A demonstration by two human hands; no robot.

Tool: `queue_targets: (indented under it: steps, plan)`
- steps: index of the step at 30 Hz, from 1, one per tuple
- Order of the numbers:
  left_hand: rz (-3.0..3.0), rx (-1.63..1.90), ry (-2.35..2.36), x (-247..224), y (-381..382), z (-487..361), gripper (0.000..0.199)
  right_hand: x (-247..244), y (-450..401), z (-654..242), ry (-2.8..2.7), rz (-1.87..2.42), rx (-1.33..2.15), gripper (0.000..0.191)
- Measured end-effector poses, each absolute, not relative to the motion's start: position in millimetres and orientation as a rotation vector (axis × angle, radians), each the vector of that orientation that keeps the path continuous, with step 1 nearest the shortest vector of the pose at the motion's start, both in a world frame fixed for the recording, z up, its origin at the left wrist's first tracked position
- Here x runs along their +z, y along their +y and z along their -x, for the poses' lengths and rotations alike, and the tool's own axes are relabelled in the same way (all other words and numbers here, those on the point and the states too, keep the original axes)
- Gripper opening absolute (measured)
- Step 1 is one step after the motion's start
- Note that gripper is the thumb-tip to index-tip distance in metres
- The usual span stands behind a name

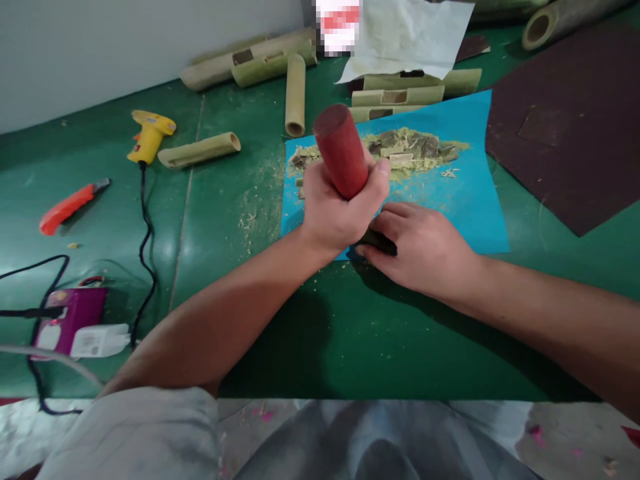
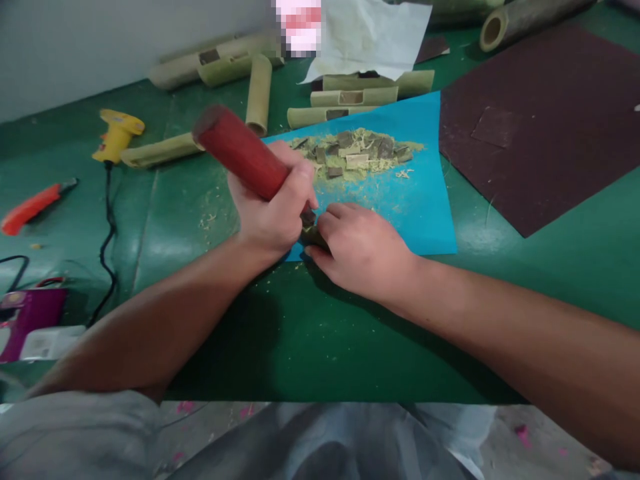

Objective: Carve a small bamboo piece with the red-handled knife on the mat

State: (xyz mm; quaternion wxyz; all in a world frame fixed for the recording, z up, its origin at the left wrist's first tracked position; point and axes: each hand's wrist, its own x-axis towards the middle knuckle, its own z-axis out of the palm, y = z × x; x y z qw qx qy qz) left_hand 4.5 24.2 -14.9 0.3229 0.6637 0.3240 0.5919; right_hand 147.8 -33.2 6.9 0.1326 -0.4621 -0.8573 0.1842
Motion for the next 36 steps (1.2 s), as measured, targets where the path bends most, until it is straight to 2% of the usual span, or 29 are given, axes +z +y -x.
queue_targets:
  steps: [9,15,19,36]
  plan:
    - [-1.557,1.43,0.783,-31,43,7,0.059,7,-30,-150,-2.42,1.408,0.559,0.017]
    - [-1.491,1.542,0.908,-14,29,-3,0.052,9,-30,-152,-2.474,1.399,0.531,0.016]
    - [-1.614,1.645,0.828,-3,22,-8,0.055,9,-31,-152,-2.484,1.375,0.498,0.017]
    - [-1.712,1.48,0.954,-10,27,-3,0.054,7,-29,-153,-2.494,1.378,0.501,0.02]
